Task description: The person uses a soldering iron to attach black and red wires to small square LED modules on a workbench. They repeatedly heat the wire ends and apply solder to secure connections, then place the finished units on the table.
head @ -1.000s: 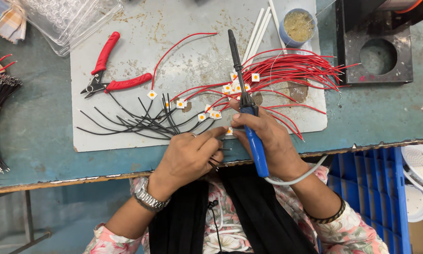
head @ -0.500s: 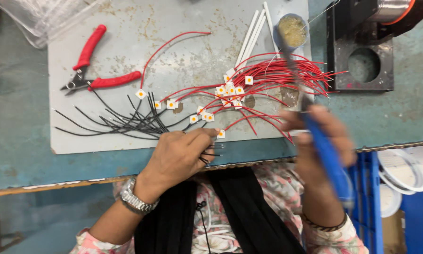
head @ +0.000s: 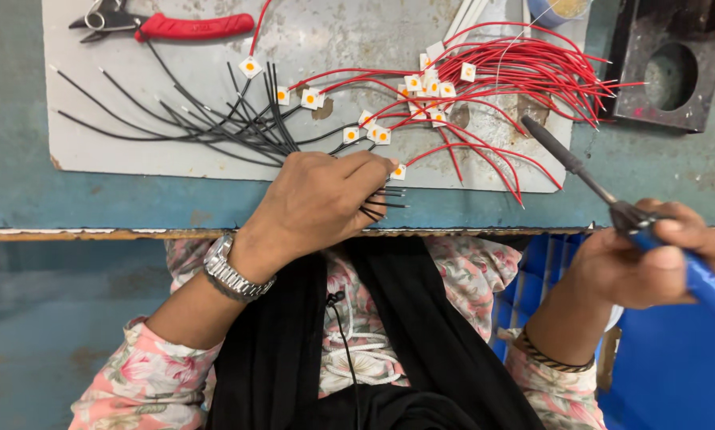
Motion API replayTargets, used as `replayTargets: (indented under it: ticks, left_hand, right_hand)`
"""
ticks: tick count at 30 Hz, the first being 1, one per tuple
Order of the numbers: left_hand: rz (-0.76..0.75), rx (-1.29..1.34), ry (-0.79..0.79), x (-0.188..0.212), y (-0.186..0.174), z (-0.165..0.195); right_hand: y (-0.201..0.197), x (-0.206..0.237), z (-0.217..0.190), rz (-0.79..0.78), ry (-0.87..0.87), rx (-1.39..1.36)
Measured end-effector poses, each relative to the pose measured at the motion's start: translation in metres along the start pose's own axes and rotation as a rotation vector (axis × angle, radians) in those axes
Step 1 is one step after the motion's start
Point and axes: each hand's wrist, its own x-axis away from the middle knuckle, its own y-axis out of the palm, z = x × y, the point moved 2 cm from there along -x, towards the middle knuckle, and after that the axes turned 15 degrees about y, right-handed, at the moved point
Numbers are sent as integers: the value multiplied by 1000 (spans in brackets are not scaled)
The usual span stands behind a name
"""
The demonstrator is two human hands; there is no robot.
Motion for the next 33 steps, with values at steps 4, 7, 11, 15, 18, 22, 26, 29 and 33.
replayTargets:
  ticks: [4, 7, 11, 15, 18, 22, 26, 29, 33]
  left_hand:
    - [14, 21, 3, -1, 0, 0]
    - [16, 7, 6, -1, 1, 0]
    - [23, 6, 6, -1, 2, 0]
    - [24, 4, 4, -1, 3, -1]
    - [24, 5, 3, 0, 3, -1]
    - [20, 7, 4, -1, 3, -1]
    - [19, 9, -2, -1, 4, -1]
    - [23, 11, 0, -1, 4, -1]
    - [30, 3, 4, -1, 4, 0]
  right_hand:
    - [15, 0, -10, -146, -68, 181]
    - [25, -3, -11, -163, -106, 182]
    - [32, -3, -7, -184, -95, 187]
    - [35, -5, -7, -199, -110, 212]
    - [38, -5, -6, -189, -101, 240]
    - [42, -4, -5, -172, -125, 269]
    - [43, -6, -3, -181, -125, 275]
    - [45, -8, -2, -185, -156, 267]
    - [45, -9, -5, -187, -114, 227]
